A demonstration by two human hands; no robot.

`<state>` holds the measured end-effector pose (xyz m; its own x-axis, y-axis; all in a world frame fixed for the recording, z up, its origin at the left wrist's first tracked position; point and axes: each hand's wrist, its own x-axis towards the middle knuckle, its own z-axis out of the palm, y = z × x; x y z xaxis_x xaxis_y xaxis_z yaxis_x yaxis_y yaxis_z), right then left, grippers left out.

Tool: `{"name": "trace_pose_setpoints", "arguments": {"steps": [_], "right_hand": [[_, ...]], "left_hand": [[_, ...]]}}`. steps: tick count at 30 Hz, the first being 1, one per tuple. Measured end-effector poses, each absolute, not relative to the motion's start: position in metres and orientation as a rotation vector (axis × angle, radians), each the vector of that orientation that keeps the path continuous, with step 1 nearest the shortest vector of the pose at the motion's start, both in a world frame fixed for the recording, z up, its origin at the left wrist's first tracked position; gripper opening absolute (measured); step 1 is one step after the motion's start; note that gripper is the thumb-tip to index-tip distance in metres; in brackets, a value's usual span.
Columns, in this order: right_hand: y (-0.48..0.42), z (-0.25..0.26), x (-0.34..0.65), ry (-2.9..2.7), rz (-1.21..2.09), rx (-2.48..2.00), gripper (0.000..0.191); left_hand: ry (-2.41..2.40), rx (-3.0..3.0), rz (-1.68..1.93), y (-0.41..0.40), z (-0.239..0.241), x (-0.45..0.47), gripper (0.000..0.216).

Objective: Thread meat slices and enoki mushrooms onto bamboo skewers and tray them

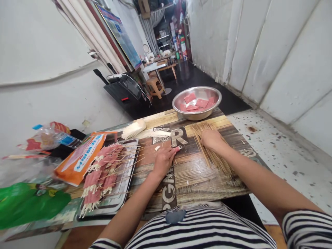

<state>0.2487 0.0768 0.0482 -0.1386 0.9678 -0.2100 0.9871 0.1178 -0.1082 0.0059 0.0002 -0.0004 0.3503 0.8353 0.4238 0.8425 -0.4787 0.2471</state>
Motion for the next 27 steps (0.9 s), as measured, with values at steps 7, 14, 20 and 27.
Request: {"name": "trace_pose_setpoints", "arguments": {"steps": [7, 14, 20, 27], "right_hand": [[0.078, 0.057, 0.255, 2.246, -0.374, 2.034, 0.032], [0.070, 0.055, 0.261, 2.458, -0.141, 1.985, 0.032], [0.013, 0.047, 0.262, 2.918, -0.345, 1.848, 0.030], [-0.069, 0.004, 0.259, 3.238, -0.216, 1.584, 0.033]], "left_hand": [[-1.593, -2.575, -0.781, 0.002, 0.001, 0.006, 0.021], [-1.612, -2.571, -0.826, 0.004, -0.003, 0.004, 0.021], [-1.629, -2.572, -0.923, 0.004, 0.001, 0.007, 0.026], [-1.677, -2.595, -0.955, 0.004, 0.002, 0.008, 0.027]]}}
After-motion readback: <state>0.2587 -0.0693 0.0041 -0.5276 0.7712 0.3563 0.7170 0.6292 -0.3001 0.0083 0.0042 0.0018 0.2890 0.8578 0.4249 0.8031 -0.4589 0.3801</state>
